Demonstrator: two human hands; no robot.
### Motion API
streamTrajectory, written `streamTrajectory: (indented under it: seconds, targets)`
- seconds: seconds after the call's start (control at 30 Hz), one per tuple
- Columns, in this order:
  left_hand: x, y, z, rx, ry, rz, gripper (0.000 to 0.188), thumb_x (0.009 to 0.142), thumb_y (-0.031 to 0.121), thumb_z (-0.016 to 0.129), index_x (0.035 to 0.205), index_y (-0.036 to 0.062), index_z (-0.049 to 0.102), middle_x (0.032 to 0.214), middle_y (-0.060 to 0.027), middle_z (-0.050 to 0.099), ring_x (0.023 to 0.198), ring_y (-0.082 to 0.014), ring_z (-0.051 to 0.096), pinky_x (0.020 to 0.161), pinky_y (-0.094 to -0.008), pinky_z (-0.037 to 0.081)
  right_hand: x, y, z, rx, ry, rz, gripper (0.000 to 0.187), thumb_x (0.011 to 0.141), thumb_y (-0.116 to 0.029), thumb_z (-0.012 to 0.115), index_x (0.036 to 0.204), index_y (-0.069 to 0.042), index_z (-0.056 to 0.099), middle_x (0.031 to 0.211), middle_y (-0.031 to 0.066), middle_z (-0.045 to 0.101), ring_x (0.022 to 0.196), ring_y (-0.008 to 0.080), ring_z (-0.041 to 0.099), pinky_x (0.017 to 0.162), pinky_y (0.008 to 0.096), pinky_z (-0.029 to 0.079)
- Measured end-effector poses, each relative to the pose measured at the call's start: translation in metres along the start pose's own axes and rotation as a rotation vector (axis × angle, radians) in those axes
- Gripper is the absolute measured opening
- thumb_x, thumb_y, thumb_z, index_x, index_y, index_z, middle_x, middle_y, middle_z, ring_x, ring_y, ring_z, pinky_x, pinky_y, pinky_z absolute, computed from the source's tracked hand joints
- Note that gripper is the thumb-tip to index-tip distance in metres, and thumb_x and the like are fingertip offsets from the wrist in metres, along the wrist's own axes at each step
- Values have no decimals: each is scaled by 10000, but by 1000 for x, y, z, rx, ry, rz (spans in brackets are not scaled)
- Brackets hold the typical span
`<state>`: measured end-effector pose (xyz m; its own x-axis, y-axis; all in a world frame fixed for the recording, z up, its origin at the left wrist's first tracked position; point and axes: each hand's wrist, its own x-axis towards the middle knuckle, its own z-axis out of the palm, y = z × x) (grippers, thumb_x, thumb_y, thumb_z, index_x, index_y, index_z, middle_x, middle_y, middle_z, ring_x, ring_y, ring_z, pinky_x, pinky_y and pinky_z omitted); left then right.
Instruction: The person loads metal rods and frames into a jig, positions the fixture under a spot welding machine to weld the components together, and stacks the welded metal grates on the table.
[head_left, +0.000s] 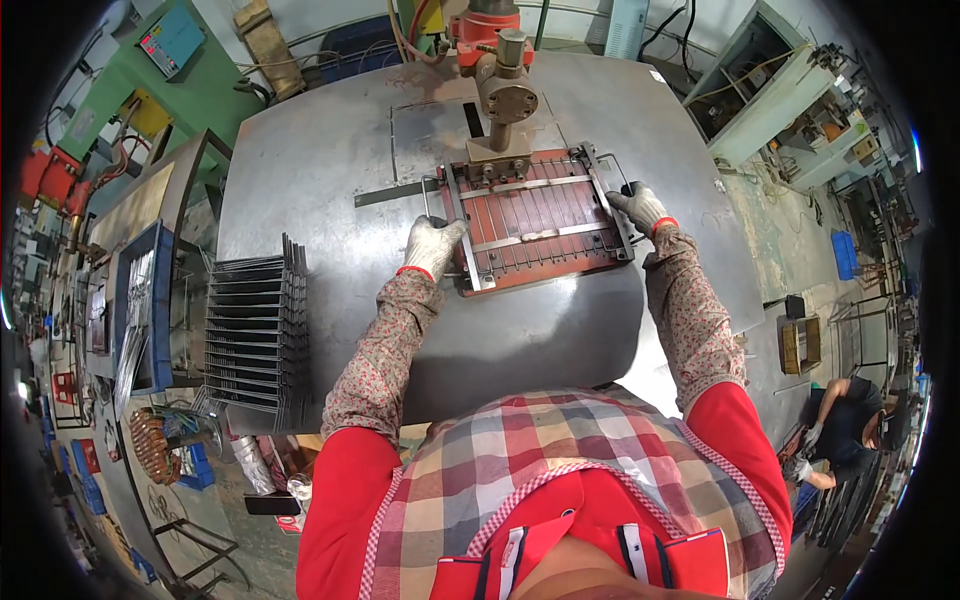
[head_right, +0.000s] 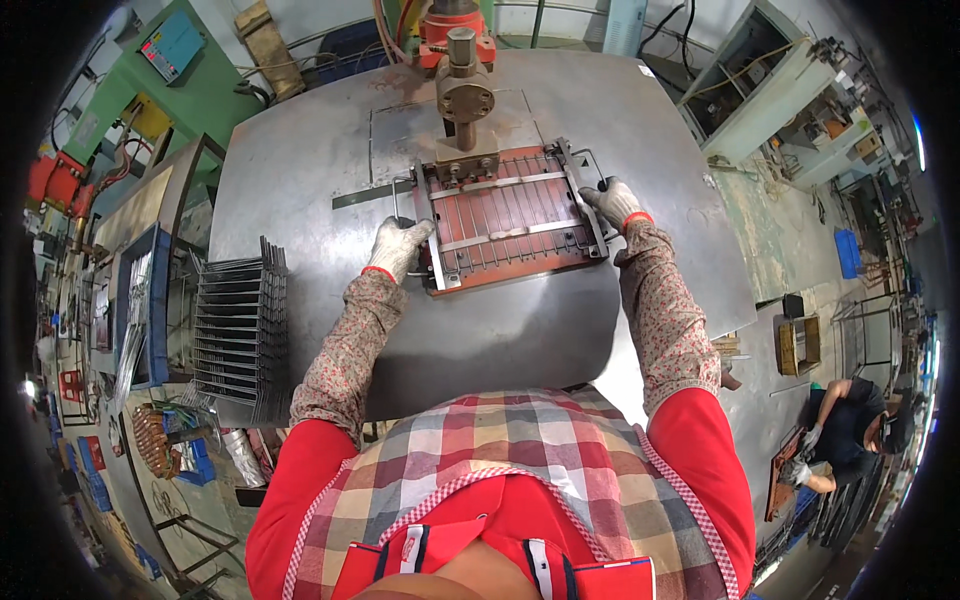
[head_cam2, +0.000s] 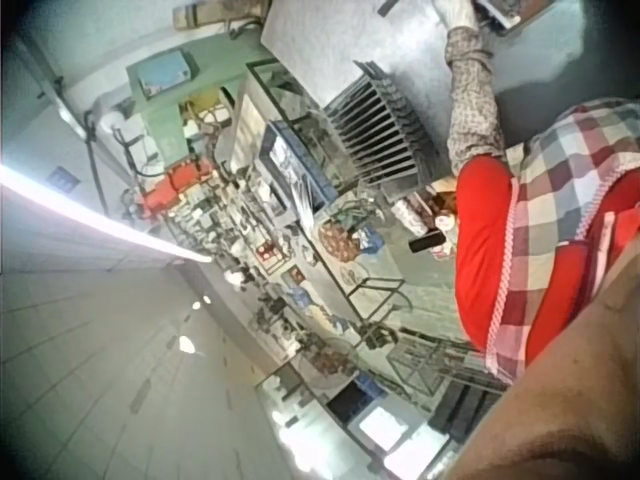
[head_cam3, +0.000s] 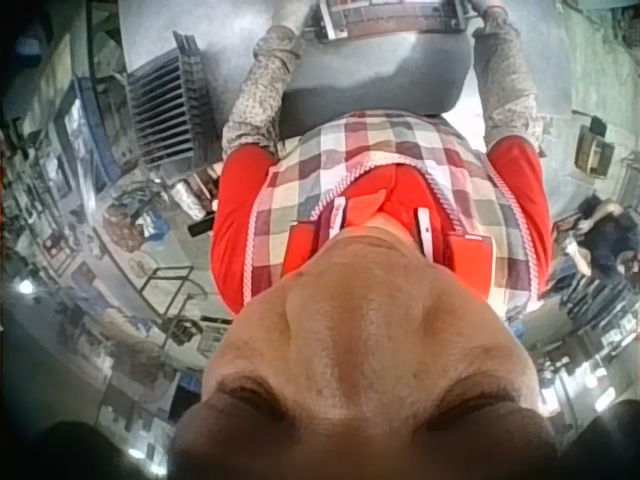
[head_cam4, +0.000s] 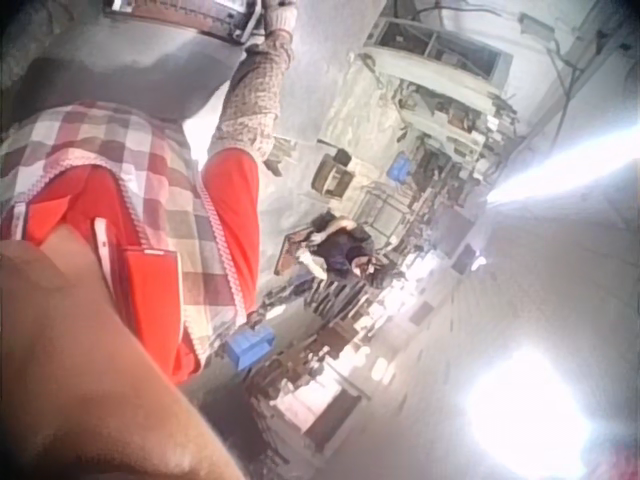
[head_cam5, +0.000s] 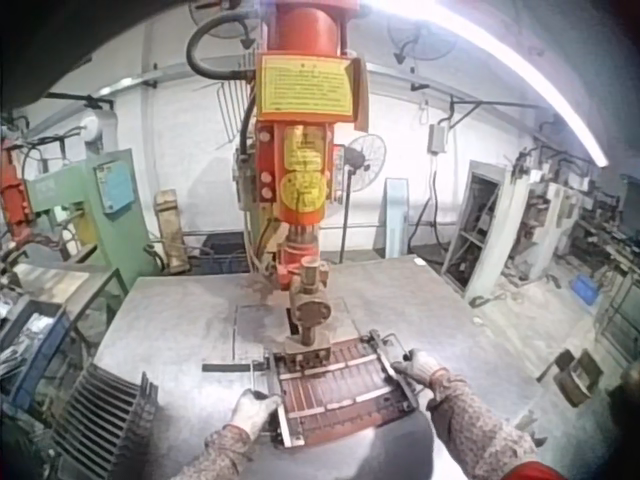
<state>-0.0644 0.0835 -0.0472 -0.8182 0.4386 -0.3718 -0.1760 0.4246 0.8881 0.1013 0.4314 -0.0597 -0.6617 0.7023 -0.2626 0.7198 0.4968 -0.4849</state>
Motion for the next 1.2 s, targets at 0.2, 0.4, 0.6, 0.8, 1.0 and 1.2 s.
streamTrajectory:
  seconds: [0.2, 0.4, 0.6, 0.8, 1.0, 1.2]
  targets:
    - [14, -22, -8, -4, 1, 30, 395, 739, 277, 700, 886, -43, 522, 649, -127, 595, 551, -215, 599, 515, -343, 486, -4, -10, -2, -27, -3, 8, 617, 773, -487, 659, 1058, 57, 594, 871, 202, 657, 747, 267, 643, 662, 374, 496]
    - [3, -23, -78, -29, 1, 33, 404, 719, 275, 730, 885, -46, 550, 729, -104, 604, 605, -176, 592, 533, -308, 487, -31, -66, 31, -19, -72, -81, 708, 795, -491, 628, 1167, 101, 514, 1076, 306, 599, 1053, 390, 586, 895, 421, 459]
    - [1, -28, -89, -57, 32, 24, 320, 732, 253, 719, 844, -1, 559, 678, -46, 575, 532, -125, 517, 487, -272, 418, -39, -74, 46, -3, -64, -119, 708, 798, -502, 617, 1143, 106, 504, 1061, 320, 591, 1057, 404, 574, 880, 424, 467]
    - [-5, -18, -86, -334, 29, -58, 257, 802, 241, 683, 883, 60, 519, 589, 24, 460, 406, -73, 383, 361, -235, 306, -40, -71, 47, 35, -78, -107, 723, 786, -490, 639, 1158, 114, 500, 1090, 313, 584, 1048, 395, 580, 884, 412, 465]
    - [-4, -31, -89, -796, 0, -102, 233, 826, 233, 692, 767, 129, 492, 550, 72, 346, 414, -44, 334, 357, -212, 249, -25, -80, 28, 25, -72, -199, 684, 762, -455, 685, 1091, 129, 548, 946, 281, 635, 922, 330, 641, 760, 388, 504]
    - [18, -61, -68, -858, 261, -79, 274, 829, 351, 662, 744, 136, 515, 592, 12, 461, 437, -111, 390, 395, -288, 336, -15, -97, 38, 45, 199, -379, 781, 767, -440, 665, 1343, -8, 364, 1217, 250, 546, 1081, 363, 565, 898, 405, 468]
